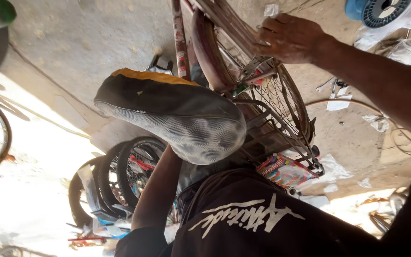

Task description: The person removes a tire and inner tube from a bicycle rim using a screwdriver and pliers, then pulls the inner tube out by hand while sitting on the floor.

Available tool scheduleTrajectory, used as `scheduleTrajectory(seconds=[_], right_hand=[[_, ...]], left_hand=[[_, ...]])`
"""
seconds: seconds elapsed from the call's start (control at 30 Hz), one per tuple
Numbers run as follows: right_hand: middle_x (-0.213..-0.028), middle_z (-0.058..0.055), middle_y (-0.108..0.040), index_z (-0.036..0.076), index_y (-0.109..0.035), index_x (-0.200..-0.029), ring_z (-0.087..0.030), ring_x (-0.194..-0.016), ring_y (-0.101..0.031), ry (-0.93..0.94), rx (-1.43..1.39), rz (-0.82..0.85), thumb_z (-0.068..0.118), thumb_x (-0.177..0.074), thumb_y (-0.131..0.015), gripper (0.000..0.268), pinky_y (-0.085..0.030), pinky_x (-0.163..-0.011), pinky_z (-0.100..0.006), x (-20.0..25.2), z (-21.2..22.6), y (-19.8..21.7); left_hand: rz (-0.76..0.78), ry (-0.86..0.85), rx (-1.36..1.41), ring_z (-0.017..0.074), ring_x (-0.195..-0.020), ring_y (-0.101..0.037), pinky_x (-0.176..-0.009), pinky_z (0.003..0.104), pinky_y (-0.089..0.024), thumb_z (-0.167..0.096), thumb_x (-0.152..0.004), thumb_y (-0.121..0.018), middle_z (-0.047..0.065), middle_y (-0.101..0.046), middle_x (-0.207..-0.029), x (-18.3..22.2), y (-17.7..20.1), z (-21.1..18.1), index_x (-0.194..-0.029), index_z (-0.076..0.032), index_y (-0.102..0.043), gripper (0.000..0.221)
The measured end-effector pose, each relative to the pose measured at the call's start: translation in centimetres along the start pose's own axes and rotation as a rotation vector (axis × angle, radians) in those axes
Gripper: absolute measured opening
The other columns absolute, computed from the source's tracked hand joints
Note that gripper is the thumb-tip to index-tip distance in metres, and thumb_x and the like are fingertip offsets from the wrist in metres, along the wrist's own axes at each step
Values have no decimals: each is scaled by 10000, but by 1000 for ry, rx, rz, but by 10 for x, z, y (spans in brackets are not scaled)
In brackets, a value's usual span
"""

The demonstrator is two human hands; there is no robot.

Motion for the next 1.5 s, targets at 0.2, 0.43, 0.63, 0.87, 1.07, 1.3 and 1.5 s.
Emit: scheduleTrajectory(seconds=[0.2, 0.43, 0.63, 0.87, 1.07, 1.3, 1.5], right_hand=[[-1210, -111, -645, 146, -516, -1506, -243, -1086, -636, -504, -459, -228, 202, -910, -673, 619, -537, -937, -378, 45, 38, -58], [-1060, -196, -680, 5, -635, -1280, -324, -900, -659, -1043, -1214, -835, 58, -1029, -665, 258, -536, -747, -427, 135, 152, -61], [-797, -79, -606, 26, -646, -1266, -90, -745, -558, -1257, -1738, -837, 96, -1023, -640, 253, -480, -671, -289, 146, 221, -34], [-933, -195, -672, 3, -640, -1166, -309, -783, -643, -1196, -1585, -730, 109, -1008, -695, 198, -508, -717, -385, 139, 229, -19], [-971, -174, -692, 17, -563, -1146, -344, -887, -705, -947, -1619, -912, 229, -1040, -711, 279, -550, -789, -420, 88, 164, -21], [-781, -49, -615, 18, -664, -942, -182, -656, -526, -739, -2051, -327, 189, -838, -856, 276, -433, -544, -359, -11, 80, 16], [-749, -77, -696, 15, -743, -995, -144, -587, -585, -832, -2120, -301, 160, -925, -701, 167, -477, -518, -305, 19, 60, 36]], left_hand=[[7, -43, -71, 268, -961, -729, -835, 416, -593, -283, -834, -861, 149, -729, -1043, -11, 16, -18, -1098, 20, -660, 449], [-16, -89, -123, 271, -958, -730, -832, 415, -591, -286, -826, -868, 154, -733, -1038, -30, 30, -39, -1099, 26, -664, 462], [-18, -132, -129, 274, -955, -730, -829, 413, -590, -289, -818, -874, 159, -737, -1035, -38, 8, -54, -1100, 31, -668, 473], [-15, -153, -125, 277, -952, -730, -825, 411, -588, -293, -809, -881, 164, -741, -1031, -29, -20, -56, -1100, 36, -673, 486], [-44, -164, -167, 280, -949, -731, -822, 410, -587, -295, -802, -887, 169, -745, -1027, -17, -5, -50, -1101, 41, -677, 497], [-276, -90, -417, 283, -946, -731, -818, 408, -585, -299, -793, -895, 174, -749, -1023, 62, 109, -18, -1102, 46, -682, 509], [-450, 122, -224, 187, -645, -670, -534, 313, -520, -273, -864, -846, 164, -746, -868, 133, 162, -9, -1091, 24, -684, 407]])
Point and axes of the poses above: each hand's wrist, its own x-axis away from the middle knuckle, its own y-axis out of the back of the hand, z = x × y, the point moved 2 cm from there along -x, towards the middle knuckle
